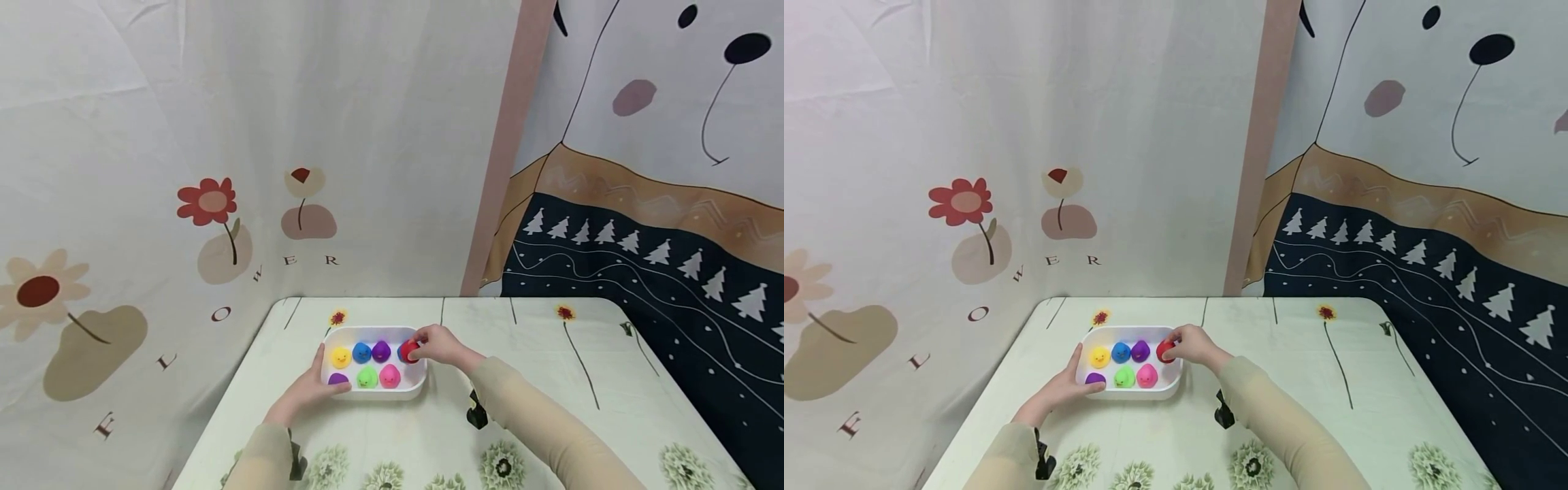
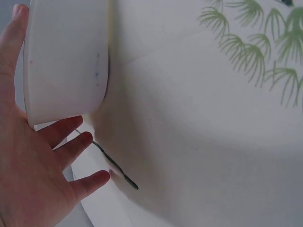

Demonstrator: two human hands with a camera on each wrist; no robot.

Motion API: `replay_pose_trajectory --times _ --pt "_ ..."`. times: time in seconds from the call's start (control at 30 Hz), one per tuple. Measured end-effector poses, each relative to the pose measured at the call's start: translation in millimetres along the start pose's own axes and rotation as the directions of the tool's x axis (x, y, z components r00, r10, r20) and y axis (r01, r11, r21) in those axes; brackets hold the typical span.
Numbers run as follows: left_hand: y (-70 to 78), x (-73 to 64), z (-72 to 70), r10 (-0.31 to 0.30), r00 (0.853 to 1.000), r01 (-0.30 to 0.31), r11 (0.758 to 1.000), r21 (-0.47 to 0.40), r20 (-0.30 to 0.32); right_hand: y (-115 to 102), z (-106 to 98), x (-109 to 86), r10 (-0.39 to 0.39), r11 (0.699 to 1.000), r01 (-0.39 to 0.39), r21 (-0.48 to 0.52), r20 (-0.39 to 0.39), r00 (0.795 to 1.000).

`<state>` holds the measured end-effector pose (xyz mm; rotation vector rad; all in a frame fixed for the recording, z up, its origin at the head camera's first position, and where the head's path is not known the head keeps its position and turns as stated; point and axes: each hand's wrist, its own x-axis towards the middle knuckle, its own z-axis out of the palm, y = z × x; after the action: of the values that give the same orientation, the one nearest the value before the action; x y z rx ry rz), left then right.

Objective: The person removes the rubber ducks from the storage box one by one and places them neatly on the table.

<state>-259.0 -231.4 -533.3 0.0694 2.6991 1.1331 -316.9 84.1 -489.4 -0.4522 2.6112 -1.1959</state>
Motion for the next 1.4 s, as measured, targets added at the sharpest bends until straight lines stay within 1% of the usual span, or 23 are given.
replay_pose_trajectory --times 0.17,0.33,0.57,0.73,0.9,1.1,1.3,1.4 --pt "0.1 0.3 0.2 0.0 1.0 0.0 1.0 0.007 -0.002 0.3 -5.6 -0.6 0.011 1.0 -0.011 0.005 -0.014 1.0" --pt "-0.5 0.2 0.5 -0.002 1.0 0.002 1.0 0.0 -0.002 4.7 -11.4 1.5 0.029 0.999 -0.028 0.038 -0.014 0.999" --pt "-2.5 0.9 -0.9 -0.02 1.0 0.02 1.0 -0.011 0.009 11.7 -21.4 3.5 -0.004 1.0 0.004 0.021 -0.009 1.0" --pt "-3.8 3.6 -1.9 -0.006 1.0 0.006 1.0 -0.011 0.011 16.5 -29.7 1.8 0.018 1.0 -0.018 0.022 -0.025 1.0" --pt "-3.6 2.8 -1.6 -0.016 1.0 0.016 1.0 -0.015 0.017 24.5 -34.7 -0.4 0.036 0.999 -0.036 0.003 -0.042 0.998" --pt "-3.3 2.1 -1.2 -0.011 1.0 0.011 1.0 -0.001 0.01 33.9 -38.2 -1.1 0.072 0.997 -0.071 0.018 -0.054 0.996" --pt "-2.9 2.4 -0.5 -0.005 1.0 0.005 1.0 0.008 0.004 41.8 -40.8 -1.4 0.095 0.995 -0.096 -0.008 -0.067 0.993" --pt "-3.7 3.4 -0.2 -0.009 1.0 0.009 1.0 0.001 0.009 46.7 -42.3 -1.2 0.111 0.994 -0.112 -0.001 -0.075 0.991"
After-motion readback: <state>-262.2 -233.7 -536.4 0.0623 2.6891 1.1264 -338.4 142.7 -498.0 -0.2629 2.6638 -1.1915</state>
